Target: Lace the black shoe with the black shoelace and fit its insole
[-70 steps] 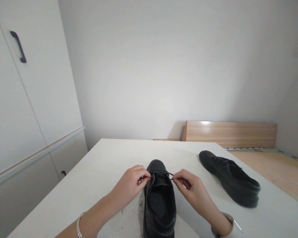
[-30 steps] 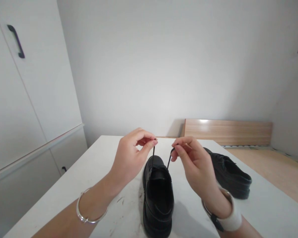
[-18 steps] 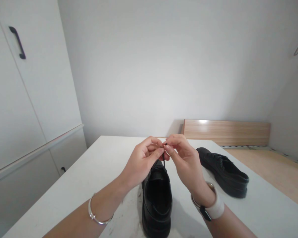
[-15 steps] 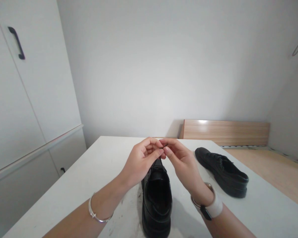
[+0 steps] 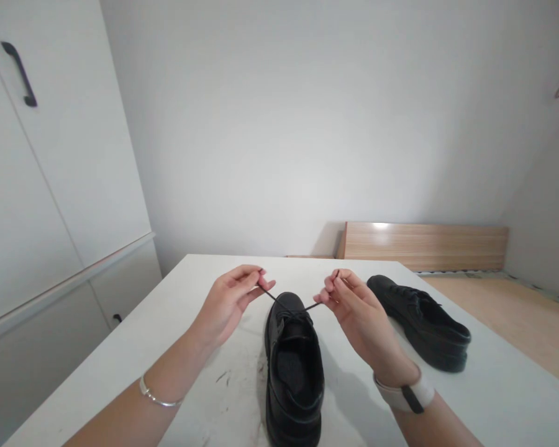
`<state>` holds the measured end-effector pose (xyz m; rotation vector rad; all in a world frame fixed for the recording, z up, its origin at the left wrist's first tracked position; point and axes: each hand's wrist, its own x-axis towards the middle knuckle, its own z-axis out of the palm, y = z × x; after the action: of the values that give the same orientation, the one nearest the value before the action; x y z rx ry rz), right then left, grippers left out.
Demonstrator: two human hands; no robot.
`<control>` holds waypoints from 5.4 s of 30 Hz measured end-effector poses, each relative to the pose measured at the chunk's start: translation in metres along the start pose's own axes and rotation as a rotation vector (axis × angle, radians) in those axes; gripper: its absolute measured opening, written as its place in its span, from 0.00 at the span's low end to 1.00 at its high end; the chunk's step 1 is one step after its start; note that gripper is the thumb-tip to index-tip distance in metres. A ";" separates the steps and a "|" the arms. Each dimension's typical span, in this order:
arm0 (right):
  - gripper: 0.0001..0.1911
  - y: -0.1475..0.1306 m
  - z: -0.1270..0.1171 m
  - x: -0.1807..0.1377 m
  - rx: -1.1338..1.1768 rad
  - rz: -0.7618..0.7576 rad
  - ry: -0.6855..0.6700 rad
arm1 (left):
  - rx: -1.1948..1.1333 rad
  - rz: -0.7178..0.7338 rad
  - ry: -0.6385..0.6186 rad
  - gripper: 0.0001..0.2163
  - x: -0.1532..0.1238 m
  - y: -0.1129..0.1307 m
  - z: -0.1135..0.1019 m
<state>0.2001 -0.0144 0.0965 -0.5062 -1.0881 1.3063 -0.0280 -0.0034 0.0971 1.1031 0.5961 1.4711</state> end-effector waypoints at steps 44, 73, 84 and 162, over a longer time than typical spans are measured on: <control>0.15 0.017 -0.004 -0.042 -1.513 -0.136 -0.385 | 1.459 0.155 -0.326 0.14 -0.043 -0.027 0.022; 0.10 0.008 0.015 -0.004 -0.570 -0.119 -0.061 | 0.618 -0.067 -0.225 0.09 -0.018 -0.030 0.025; 0.05 0.018 0.025 -0.007 -0.820 -0.352 -0.173 | 0.495 -0.112 -0.265 0.09 -0.013 -0.040 0.038; 0.10 0.022 -0.013 -0.015 -0.878 0.048 -0.240 | 1.494 0.829 -0.329 0.10 -0.026 -0.060 0.041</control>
<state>0.2017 -0.0196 0.0669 -1.0384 -1.8598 0.8865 0.0341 -0.0238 0.0560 2.9525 1.1059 1.2945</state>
